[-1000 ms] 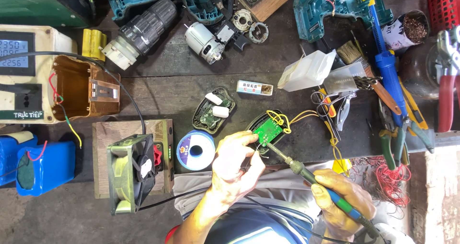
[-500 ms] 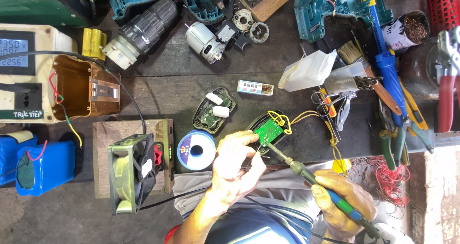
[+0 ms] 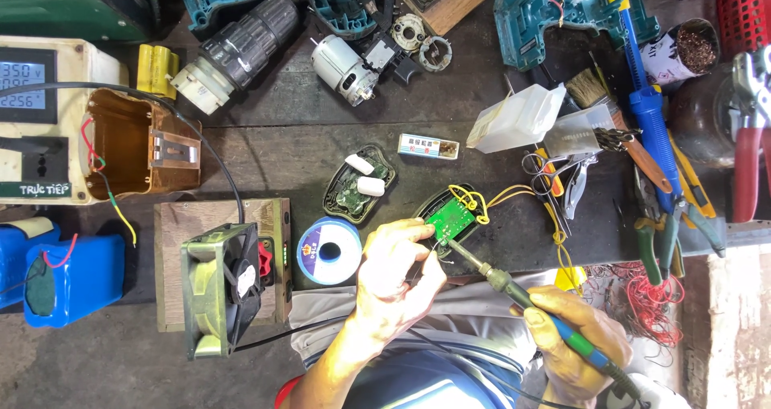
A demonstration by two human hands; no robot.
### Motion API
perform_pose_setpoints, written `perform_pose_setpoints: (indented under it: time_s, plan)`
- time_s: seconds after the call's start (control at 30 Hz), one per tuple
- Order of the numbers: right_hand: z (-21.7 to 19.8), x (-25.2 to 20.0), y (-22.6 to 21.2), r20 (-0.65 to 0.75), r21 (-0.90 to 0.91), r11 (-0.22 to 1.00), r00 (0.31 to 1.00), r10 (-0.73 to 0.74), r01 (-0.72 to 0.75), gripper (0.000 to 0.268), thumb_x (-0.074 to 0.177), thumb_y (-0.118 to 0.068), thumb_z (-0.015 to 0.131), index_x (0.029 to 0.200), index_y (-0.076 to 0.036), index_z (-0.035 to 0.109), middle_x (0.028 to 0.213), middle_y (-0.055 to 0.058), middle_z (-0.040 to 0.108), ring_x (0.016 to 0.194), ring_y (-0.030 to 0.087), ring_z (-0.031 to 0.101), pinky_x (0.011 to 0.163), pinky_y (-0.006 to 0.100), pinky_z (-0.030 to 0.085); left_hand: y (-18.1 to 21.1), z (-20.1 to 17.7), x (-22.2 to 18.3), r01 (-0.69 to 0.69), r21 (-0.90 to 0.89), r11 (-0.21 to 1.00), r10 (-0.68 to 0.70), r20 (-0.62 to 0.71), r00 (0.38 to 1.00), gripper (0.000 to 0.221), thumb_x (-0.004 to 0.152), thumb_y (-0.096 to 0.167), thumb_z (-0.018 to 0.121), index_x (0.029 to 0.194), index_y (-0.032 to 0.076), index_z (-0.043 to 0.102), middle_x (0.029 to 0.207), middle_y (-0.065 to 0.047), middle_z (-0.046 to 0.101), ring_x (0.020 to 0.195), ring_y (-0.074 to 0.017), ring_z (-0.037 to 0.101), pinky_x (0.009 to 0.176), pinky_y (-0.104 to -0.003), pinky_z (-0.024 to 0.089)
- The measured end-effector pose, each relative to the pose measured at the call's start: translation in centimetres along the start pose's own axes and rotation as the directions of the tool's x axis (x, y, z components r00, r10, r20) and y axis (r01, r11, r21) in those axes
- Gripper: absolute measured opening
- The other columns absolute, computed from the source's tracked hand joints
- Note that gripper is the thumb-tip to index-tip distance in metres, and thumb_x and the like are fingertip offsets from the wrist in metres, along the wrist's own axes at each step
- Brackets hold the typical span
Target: Soldering wires and components onto a circuit board using a soldering iron
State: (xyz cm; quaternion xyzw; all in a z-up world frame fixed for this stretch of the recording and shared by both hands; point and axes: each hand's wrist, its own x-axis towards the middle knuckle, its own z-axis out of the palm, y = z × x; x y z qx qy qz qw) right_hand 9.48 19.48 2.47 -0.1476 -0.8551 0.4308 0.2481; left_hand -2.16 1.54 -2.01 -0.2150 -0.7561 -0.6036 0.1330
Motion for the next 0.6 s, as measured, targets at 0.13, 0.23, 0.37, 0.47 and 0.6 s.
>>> perform_pose_setpoints:
  time_s: [0.13, 0.23, 0.37, 0.47, 0.6]
  plan:
    - [-0.4, -0.4, 1.2, -0.002, -0.028, 1.0, 1.0, 0.0, 0.0, 0.019, 0.083, -0.015, 0.071, 0.095, -0.001, 0.071, 0.087, 0.016, 0.073, 0.069, 0.022, 0.072, 0.069, 0.025, 0.054, -0.1, 0.1, 0.0, -0.001, -0.002, 1.0, 0.001, -0.003, 1.0, 0.013, 0.083, -0.002, 0.069, 0.085, 0.006, 0.059, 0.1, -0.01, 0.072, 0.097, -0.0306, 0.073, 0.088, -0.04, 0.054]
    - [-0.4, 0.2, 0.1, 0.065, 0.033, 0.998, 0.996, 0.054, -0.056, 0.021, 0.089, -0.018, 0.064, 0.097, 0.0, 0.071, 0.084, 0.017, 0.074, 0.064, 0.025, 0.077, 0.067, 0.024, 0.056, 0.0, 0.0, 0.1, -0.003, -0.007, 1.0, 0.003, -0.004, 1.0, 0.013, 0.083, -0.002, 0.069, 0.084, 0.006, 0.059, 0.1, -0.01, 0.072, 0.097, -0.0306, 0.073, 0.087, -0.039, 0.054]
    - [-0.4, 0.7, -0.5, 0.105, 0.096, 0.995, 0.994, 0.014, -0.024, 0.016, 0.087, -0.013, 0.067, 0.094, 0.001, 0.07, 0.086, 0.017, 0.075, 0.069, 0.023, 0.077, 0.07, 0.025, 0.059, -0.1, 0.0, 0.0, 0.001, 0.019, 1.0, -0.001, 0.01, 1.0, 0.013, 0.083, 0.0, 0.069, 0.083, 0.006, 0.059, 0.1, -0.01, 0.072, 0.097, -0.0303, 0.073, 0.086, -0.039, 0.053]
    - [-0.8, 0.2, 0.1, 0.074, -0.099, 0.988, 0.989, 0.125, -0.117, 0.03, 0.067, -0.011, 0.086, 0.095, -0.008, 0.074, 0.088, 0.01, 0.075, 0.068, 0.013, 0.068, 0.067, 0.021, 0.052, -0.1, 0.0, 0.0, -0.002, 0.015, 1.0, 0.002, 0.009, 1.0, 0.013, 0.083, 0.0, 0.07, 0.082, 0.006, 0.059, 0.099, -0.01, 0.073, 0.095, -0.0301, 0.074, 0.085, -0.039, 0.053]
    - [-0.3, 0.6, -0.8, 0.056, -0.121, 0.983, 0.987, 0.149, -0.141, 0.022, 0.078, -0.017, 0.079, 0.095, -0.005, 0.073, 0.077, 0.008, 0.076, 0.067, 0.013, 0.076, 0.061, 0.017, 0.052, 0.0, 0.0, 0.0, 0.014, -0.008, 1.0, -0.014, 0.002, 1.0, 0.013, 0.083, -0.002, 0.067, 0.082, 0.006, 0.058, 0.099, -0.01, 0.072, 0.097, -0.0303, 0.073, 0.087, -0.039, 0.053]
